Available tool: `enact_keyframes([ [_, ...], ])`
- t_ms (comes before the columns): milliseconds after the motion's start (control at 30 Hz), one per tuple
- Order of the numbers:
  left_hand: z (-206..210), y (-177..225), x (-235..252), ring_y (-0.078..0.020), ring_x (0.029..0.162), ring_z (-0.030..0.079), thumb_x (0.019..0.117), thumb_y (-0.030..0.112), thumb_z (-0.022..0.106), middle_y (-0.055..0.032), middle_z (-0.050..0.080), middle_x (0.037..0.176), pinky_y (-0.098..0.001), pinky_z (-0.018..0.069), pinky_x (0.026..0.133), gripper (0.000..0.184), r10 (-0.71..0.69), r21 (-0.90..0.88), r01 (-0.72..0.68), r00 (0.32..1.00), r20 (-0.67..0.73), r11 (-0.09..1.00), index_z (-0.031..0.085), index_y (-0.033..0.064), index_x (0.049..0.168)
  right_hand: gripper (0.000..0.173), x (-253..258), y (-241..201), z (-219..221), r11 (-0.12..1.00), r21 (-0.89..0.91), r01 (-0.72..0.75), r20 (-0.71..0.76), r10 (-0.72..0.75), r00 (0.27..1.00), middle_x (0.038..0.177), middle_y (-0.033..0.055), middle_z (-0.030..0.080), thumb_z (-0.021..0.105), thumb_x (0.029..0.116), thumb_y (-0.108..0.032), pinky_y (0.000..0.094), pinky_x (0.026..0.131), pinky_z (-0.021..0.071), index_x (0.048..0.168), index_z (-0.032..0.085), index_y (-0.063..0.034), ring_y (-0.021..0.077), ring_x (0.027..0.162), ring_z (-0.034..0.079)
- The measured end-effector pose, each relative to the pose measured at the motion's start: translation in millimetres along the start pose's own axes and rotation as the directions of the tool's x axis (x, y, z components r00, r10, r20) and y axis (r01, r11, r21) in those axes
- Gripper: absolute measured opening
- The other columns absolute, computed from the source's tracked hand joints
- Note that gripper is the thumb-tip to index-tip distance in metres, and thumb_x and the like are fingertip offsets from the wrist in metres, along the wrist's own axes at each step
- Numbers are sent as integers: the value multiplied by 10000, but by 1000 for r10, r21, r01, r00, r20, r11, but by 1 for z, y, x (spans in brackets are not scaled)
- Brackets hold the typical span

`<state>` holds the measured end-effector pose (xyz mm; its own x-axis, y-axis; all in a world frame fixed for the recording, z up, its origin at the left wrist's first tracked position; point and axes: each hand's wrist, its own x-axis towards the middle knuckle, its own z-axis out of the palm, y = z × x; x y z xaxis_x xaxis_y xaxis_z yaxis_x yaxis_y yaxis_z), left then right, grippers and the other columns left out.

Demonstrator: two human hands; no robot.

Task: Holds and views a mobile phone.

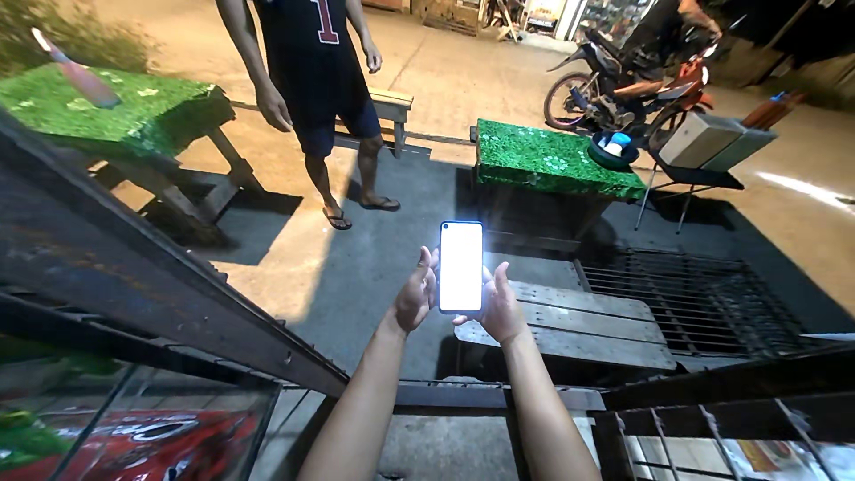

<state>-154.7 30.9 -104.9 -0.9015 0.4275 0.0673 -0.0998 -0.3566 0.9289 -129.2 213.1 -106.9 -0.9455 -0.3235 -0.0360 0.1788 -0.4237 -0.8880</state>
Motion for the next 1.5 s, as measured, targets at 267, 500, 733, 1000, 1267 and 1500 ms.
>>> enact_keyframes([
  [267, -1, 0, 0, -203, 1372, 509, 1008, 712, 135, -23, 406, 1604, -446, 482, 1073, 783, -10, -2, 10, 1000, 20, 1000, 147, 261, 1648, 889, 1, 2, -1, 999, -42, 9, 26, -8, 1000, 1293, 144, 660, 352, 908, -815, 448, 694, 646, 1538, 318, -188, 309, 1036, 721],
  [500, -2, -1, 1, -191, 1297, 566, 1028, 678, 145, -57, 456, 1563, -409, 518, 1013, 770, -17, 17, 17, 1000, -12, 1000, 191, 215, 1641, 806, 1, 1, -2, 1000, -16, -10, -4, 10, 1000, 1272, 163, 665, 303, 963, -756, 460, 676, 645, 1522, 341, -177, 330, 1010, 726],
  [733, 4, 3, -1, -133, 943, 700, 1097, 497, 262, -55, 706, 1144, -310, 590, 807, 544, -60, 8, 62, 990, -125, 998, 487, 160, 1460, 774, 1, 1, -4, 1000, -25, 6, 19, -5, 1000, 1278, 160, 663, 274, 988, -723, 443, 686, 645, 1533, 318, -175, 317, 1014, 726],
  [1000, -1, -6, -4, -101, 747, 553, 1065, 334, 498, -54, 618, 868, -328, 495, 692, 337, 220, 420, -27, 881, -419, 907, 682, 55, 1019, 512, -9, -3, 16, 984, -157, -89, -147, 65, 987, 1251, 147, 634, 336, 1097, -349, 422, 727, 614, 1565, 300, -144, 256, 993, 691],
  [1267, -3, -9, 0, -83, 490, 516, 1045, 290, 555, -3, 562, 630, -255, 472, 477, 336, 170, 322, -19, 879, -446, 946, 592, 111, 763, 788, -5, 2, 6, 980, -179, -82, 38, 90, 995, 1254, 99, 653, 558, 938, -577, 394, 731, 632, 1556, 271, -180, 231, 1002, 709],
  [1500, -2, -8, -8, -85, 544, 581, 1050, 573, 378, -21, 662, 737, -262, 492, 483, 557, 86, 267, 49, 878, -472, 962, 700, 126, 967, 810, -4, 3, 3, 990, -132, -58, 71, 67, 995, 1248, 111, 662, 606, 897, -626, 411, 708, 636, 1511, 323, -180, 268, 987, 717],
])
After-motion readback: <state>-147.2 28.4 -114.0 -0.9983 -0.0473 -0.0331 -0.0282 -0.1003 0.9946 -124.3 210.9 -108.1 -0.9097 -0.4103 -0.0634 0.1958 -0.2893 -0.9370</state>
